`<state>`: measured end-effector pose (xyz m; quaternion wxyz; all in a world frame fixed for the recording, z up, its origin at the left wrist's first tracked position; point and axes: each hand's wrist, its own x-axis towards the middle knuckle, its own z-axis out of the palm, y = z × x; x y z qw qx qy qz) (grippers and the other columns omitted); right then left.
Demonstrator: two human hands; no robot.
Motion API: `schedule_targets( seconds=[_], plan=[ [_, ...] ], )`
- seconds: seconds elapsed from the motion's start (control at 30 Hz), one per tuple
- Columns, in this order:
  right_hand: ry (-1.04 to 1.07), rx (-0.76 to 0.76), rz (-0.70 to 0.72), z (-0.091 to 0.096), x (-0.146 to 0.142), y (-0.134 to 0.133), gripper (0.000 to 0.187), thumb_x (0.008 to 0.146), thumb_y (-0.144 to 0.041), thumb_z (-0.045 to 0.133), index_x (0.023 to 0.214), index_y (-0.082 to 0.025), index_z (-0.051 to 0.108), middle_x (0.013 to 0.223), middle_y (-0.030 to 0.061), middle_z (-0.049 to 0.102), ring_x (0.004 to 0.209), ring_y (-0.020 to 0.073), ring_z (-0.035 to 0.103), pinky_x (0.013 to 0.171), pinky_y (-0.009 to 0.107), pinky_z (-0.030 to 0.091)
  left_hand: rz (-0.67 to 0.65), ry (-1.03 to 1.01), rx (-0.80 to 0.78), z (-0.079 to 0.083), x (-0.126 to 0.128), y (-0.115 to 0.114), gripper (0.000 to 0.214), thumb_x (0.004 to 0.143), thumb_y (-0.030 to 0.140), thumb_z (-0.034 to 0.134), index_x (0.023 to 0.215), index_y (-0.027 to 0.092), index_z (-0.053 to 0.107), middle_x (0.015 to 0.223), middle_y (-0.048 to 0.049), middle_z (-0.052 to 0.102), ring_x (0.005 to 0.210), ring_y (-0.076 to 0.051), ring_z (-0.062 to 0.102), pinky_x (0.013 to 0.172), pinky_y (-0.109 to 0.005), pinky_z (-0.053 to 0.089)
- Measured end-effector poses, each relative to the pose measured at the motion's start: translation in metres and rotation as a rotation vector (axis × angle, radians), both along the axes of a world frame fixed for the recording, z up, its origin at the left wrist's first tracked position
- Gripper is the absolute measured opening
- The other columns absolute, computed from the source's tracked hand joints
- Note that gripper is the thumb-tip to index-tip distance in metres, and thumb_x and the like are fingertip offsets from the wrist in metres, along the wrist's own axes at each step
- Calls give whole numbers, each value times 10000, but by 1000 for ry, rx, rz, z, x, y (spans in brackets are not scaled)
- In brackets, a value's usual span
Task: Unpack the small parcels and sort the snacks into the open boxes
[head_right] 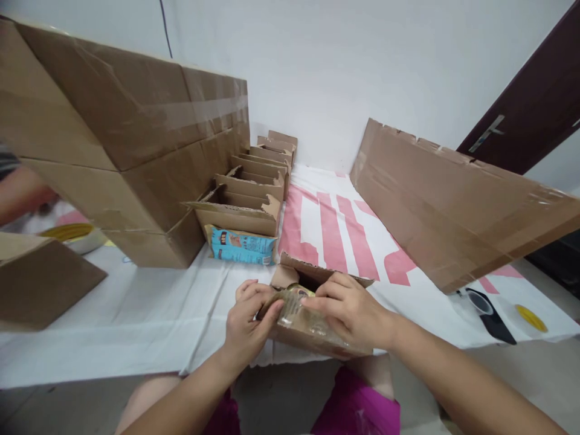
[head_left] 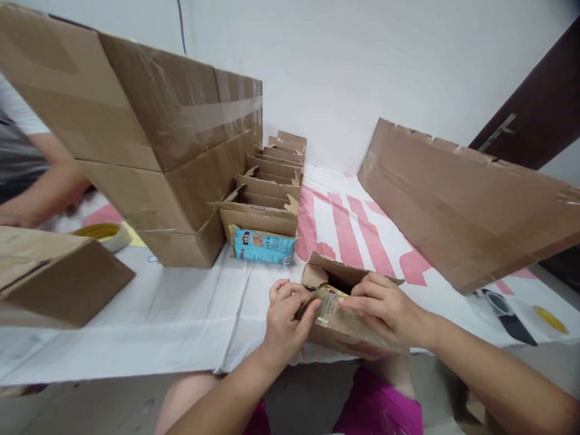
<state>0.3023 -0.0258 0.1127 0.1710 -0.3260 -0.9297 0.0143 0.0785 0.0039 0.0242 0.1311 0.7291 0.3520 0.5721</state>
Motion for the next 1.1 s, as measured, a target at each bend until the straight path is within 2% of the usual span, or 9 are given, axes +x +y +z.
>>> schedule_targets(
  seconds=[0.13,0.27,0.5,0.73,0.8,0.93,1.03,1.1],
  plan=[
    [-36,52,-35,-1,-4,0,186,922,-169,484,1018,-202,640,934,67,631,835,175,498,765,329,440,-1,9,-9,-1,0,0,203,868,206,569,667,198,541,640,31,580,683,-139,569,885,-385,374],
    [-41,43,-40,1,-7,2,205,925,-129,420,905,-194,613,898,65,616,836,184,487,770,335,431,5,16,-24,-1,1,-1,159,880,214,555,720,205,556,674,21,602,702,-147,579,889,-388,381],
    [36,-156,31,9,-3,10,189,920,-113,364,869,-190,529,899,74,552,882,194,478,788,360,447,3,7,-11,0,2,-2,72,883,201,549,812,210,562,742,18,648,712,-145,596,906,-383,365],
    [126,-398,54,11,10,17,251,997,-282,326,840,-191,500,896,62,523,910,183,481,827,374,440,10,8,-14,-2,1,0,82,891,205,539,810,211,554,735,24,634,696,-137,585,906,-377,370],
    [221,-436,-9,9,23,20,262,996,-336,352,835,-195,505,892,52,520,879,174,497,805,357,444,34,-19,-26,-2,-2,2,85,888,207,543,803,211,550,724,25,621,692,-137,574,879,-363,390],
    [507,-467,-250,7,65,13,214,953,-395,464,872,-215,549,888,37,543,853,177,541,770,332,455,77,-58,-53,-3,-9,7,76,882,234,552,809,216,557,716,17,608,727,-153,572,784,-323,432],
    [647,-535,-392,5,100,-9,205,861,-428,613,923,-234,591,915,38,579,888,193,559,787,329,461,69,-54,-37,-6,-10,7,74,883,241,551,815,216,564,729,12,617,741,-158,576,802,-330,436],
    [698,-654,-458,-5,119,-30,240,808,-449,668,857,-224,603,852,31,587,807,180,558,720,308,460,60,-60,-22,-8,-9,6,66,885,248,550,829,216,567,752,7,630,759,-162,584,840,-343,431]
  ],
)
